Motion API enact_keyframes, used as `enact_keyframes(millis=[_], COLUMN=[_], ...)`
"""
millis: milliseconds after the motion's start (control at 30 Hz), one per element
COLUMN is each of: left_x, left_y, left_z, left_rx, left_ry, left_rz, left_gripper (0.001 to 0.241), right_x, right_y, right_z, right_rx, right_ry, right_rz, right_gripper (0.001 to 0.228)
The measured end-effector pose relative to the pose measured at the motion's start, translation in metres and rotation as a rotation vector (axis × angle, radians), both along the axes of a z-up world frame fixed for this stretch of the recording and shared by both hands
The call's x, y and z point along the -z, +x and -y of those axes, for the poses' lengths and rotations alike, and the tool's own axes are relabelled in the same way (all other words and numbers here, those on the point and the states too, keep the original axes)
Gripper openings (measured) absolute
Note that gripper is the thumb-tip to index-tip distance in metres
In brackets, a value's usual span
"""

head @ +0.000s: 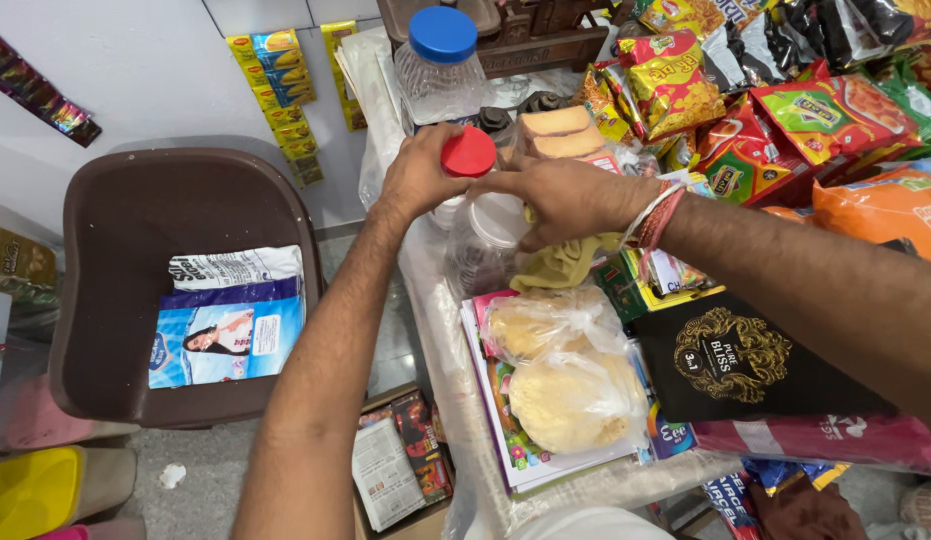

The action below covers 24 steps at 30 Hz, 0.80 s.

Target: The person wipes a metal weighing scale and a stainless steel bowl with a yellow cloth in a small store. They then wipe the counter surface and handle a plastic bag containing white powder.

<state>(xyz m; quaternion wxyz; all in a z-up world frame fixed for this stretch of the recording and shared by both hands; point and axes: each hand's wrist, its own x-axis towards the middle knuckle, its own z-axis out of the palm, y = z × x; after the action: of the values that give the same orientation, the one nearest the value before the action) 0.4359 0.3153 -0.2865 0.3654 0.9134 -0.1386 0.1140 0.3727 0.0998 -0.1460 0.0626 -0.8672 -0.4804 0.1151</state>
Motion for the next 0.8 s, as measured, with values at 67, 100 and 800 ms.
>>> enact_keyframes(millis=[67,100,800], left_x=[0.001,-0.001,0.014], left_y=[-0.002,-0.003,-0.014], left_z=[0.002,0.003,0.004], left_rx=[-0.009,-0.016,0.057], left_ry=[-0.026,-0.041,-0.105], left_rz=[0.016,0.034,0.089], left_gripper=[0.080,0.079,0.068], right_x=[0.000,0.001,0.018], right_y=[-0.001,-0.002,-0.009], right_z=[0.000,-0.001,0.009], right_rx=[0.019,0.056,0.153], right_ry=[-0.017,-0.051,-0.003], right_rz=[-0.042,-0.055,-0.057], right_gripper=[0.091,0.092,0.091])
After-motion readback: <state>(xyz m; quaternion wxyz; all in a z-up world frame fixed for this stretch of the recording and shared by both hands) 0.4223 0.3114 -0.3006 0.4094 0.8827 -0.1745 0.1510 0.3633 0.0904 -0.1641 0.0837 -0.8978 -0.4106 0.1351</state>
